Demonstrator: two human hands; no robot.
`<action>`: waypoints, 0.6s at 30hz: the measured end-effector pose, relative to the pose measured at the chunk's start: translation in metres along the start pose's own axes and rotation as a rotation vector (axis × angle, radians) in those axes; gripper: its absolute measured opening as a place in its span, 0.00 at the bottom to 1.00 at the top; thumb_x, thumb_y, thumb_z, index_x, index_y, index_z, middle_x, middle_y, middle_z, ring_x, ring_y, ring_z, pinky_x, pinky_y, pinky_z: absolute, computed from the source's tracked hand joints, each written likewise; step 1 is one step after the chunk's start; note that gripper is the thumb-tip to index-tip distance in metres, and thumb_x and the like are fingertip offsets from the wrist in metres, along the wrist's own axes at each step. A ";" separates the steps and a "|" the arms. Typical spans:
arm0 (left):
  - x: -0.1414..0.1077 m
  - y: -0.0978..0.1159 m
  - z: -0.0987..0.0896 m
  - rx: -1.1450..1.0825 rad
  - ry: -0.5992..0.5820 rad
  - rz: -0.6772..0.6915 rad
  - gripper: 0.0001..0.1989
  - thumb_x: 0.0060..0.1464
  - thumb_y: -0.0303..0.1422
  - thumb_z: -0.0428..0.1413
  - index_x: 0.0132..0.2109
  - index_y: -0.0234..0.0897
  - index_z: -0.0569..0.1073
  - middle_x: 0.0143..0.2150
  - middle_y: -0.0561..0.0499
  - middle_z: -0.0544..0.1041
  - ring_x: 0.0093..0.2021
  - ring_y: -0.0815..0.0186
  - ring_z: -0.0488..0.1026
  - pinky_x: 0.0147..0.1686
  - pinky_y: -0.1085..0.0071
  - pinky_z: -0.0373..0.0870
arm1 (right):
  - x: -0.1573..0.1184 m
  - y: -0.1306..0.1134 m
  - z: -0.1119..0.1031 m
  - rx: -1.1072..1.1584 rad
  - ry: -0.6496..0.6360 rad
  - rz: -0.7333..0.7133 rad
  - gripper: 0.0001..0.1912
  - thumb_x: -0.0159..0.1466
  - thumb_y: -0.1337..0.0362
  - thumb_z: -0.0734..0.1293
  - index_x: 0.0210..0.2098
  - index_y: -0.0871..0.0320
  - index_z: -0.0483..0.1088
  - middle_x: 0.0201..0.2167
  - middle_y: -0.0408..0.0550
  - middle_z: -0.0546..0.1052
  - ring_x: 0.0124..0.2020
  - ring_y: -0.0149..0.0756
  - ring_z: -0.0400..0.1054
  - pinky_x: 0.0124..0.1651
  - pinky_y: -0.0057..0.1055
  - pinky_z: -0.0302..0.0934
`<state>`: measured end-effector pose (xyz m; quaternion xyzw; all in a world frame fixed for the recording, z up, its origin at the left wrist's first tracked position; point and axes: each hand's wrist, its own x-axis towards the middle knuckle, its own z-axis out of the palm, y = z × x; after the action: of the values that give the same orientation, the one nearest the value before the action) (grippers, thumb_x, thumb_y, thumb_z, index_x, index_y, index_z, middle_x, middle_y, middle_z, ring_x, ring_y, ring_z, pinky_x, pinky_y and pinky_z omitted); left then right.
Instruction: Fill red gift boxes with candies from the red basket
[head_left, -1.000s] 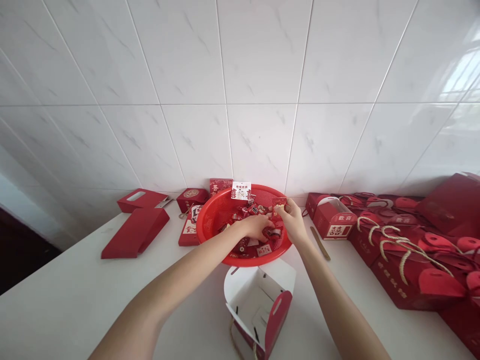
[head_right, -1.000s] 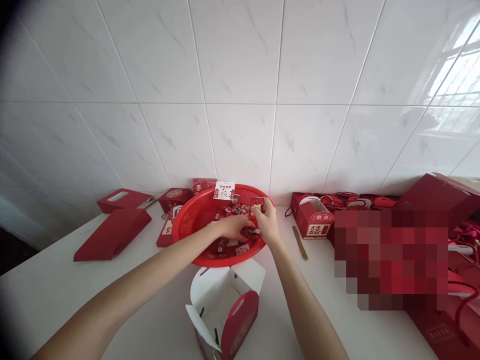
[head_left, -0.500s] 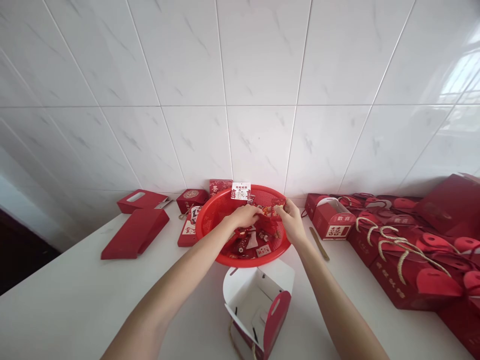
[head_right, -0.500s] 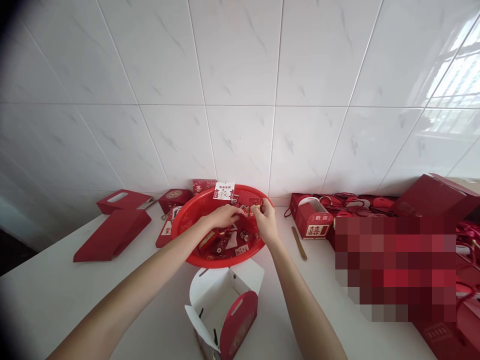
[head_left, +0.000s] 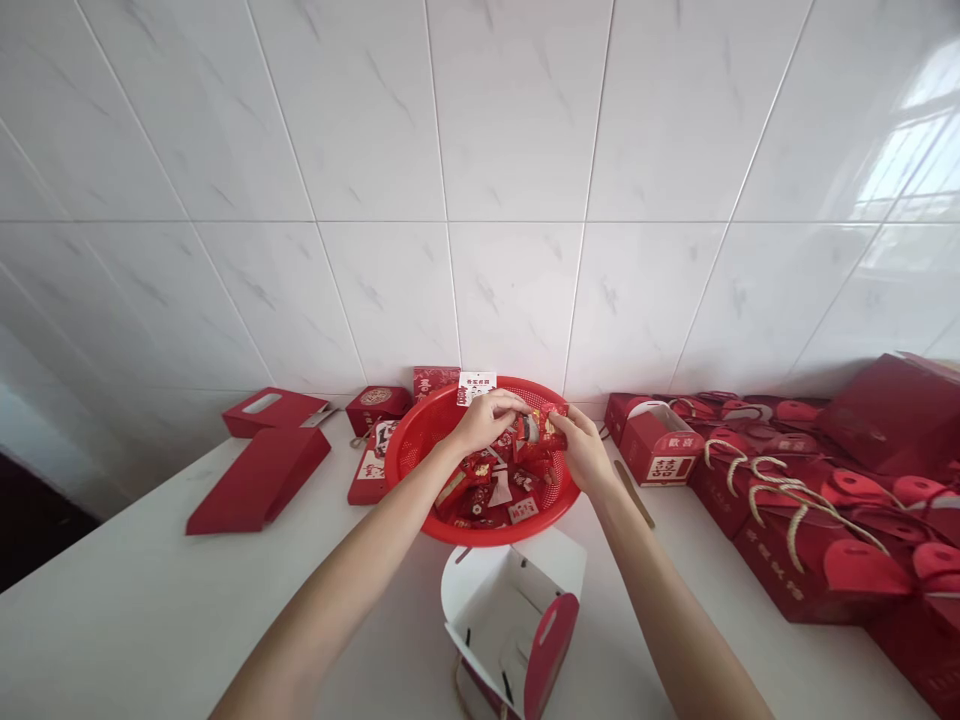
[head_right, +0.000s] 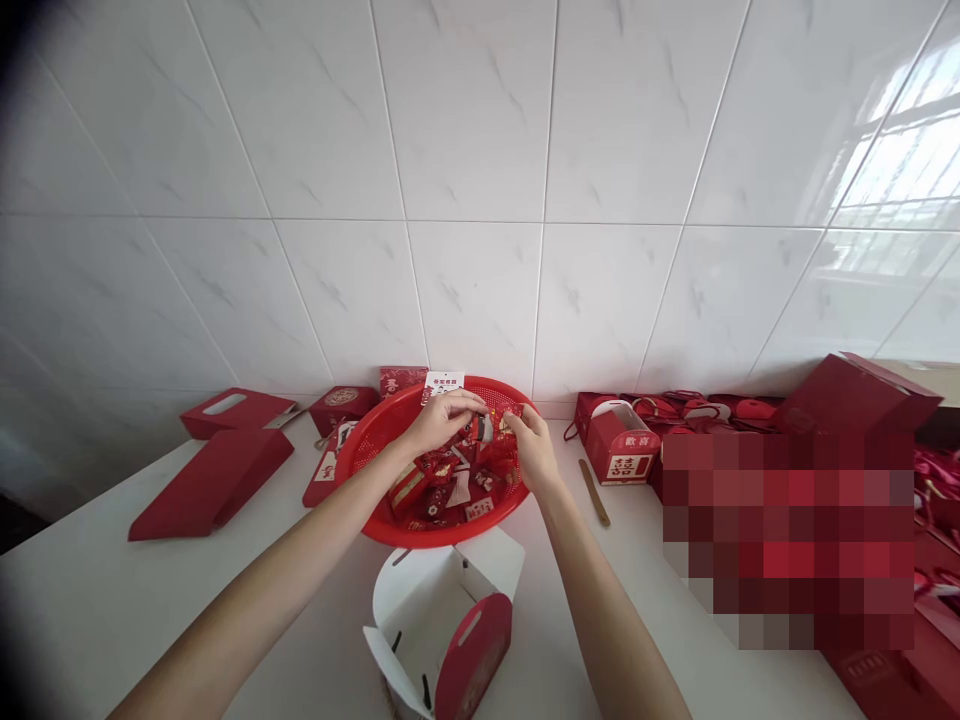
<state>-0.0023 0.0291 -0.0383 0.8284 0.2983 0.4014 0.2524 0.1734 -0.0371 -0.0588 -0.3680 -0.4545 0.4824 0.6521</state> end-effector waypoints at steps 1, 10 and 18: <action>0.000 -0.001 0.001 -0.025 0.010 0.017 0.15 0.54 0.24 0.52 0.40 0.37 0.83 0.46 0.45 0.82 0.48 0.61 0.78 0.51 0.61 0.76 | 0.000 -0.001 0.000 0.043 0.002 0.025 0.18 0.52 0.48 0.75 0.27 0.53 0.68 0.23 0.39 0.73 0.25 0.34 0.65 0.29 0.30 0.60; 0.003 -0.001 0.005 -0.245 0.048 -0.021 0.22 0.43 0.17 0.49 0.40 0.36 0.82 0.52 0.46 0.80 0.54 0.59 0.77 0.54 0.63 0.75 | -0.003 -0.012 0.005 0.260 -0.039 0.157 0.20 0.45 0.54 0.80 0.34 0.54 0.77 0.31 0.44 0.81 0.30 0.37 0.73 0.32 0.31 0.67; -0.001 0.004 0.007 0.085 -0.078 -0.305 0.26 0.50 0.17 0.48 0.54 0.36 0.77 0.53 0.44 0.80 0.47 0.61 0.79 0.47 0.67 0.76 | -0.003 -0.013 0.007 0.321 0.150 0.074 0.14 0.46 0.57 0.78 0.28 0.55 0.75 0.27 0.43 0.80 0.28 0.36 0.74 0.32 0.32 0.69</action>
<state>0.0040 0.0244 -0.0398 0.7984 0.4273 0.3127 0.2866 0.1706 -0.0430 -0.0450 -0.3105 -0.3078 0.5438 0.7163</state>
